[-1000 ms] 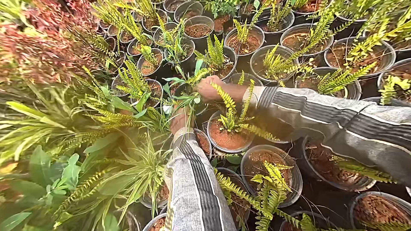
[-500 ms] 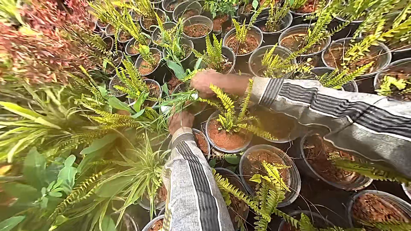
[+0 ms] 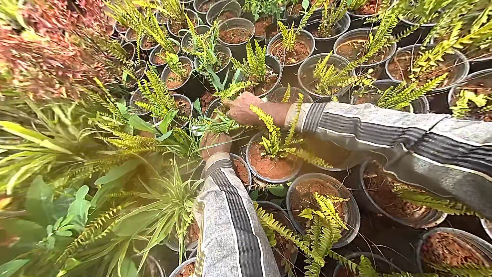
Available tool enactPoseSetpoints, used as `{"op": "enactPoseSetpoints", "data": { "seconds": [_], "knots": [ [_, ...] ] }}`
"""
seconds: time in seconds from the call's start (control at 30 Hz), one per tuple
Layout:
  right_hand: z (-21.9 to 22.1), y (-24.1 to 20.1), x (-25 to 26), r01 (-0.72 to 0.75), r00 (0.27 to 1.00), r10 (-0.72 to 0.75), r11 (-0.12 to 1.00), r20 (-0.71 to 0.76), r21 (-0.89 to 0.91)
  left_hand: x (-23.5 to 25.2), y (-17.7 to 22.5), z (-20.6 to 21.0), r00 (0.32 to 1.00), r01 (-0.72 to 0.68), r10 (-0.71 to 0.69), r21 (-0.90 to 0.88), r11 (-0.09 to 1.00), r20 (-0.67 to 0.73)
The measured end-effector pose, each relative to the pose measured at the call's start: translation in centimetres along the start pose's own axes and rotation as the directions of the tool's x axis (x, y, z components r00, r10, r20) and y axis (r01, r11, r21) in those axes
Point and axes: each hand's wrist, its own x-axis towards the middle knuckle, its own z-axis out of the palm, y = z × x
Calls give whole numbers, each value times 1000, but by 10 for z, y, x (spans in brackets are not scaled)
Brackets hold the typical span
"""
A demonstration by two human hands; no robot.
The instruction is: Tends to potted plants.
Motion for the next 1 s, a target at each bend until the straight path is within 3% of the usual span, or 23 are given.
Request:
{"op": "enactPoseSetpoints", "data": {
  "seconds": [0.13, 0.23, 0.3, 0.5, 0.77, 1.0],
  "knots": [
    [-1, -8, 6, -59, 998, 59, 998, 33, -7, -5, -4, 0, 993, -83, 74, -99, 992, -92],
    [4, -6, 12, -15, 999, 16, 1000, 35, -18, -8, -10, 1, 965, -205, 154, -240, 949, -214],
    [6, -5, 11, 6, 999, -6, 1000, 45, -14, -8, -10, 3, 962, -207, 148, -262, 943, -230],
    [7, -9, 17, -79, 996, 80, 997, 46, -18, -4, -4, 0, 989, -104, 87, -139, 985, -123],
    [7, -6, 20, -94, 994, 93, 995, 51, 22, -3, -2, 2, 979, -114, 102, -58, 992, -178],
    [-3, -10, 22, -86, 991, 85, 996, 108, 9, -7, -5, -4, 987, -122, 114, -71, 990, -118]
  ]
}}
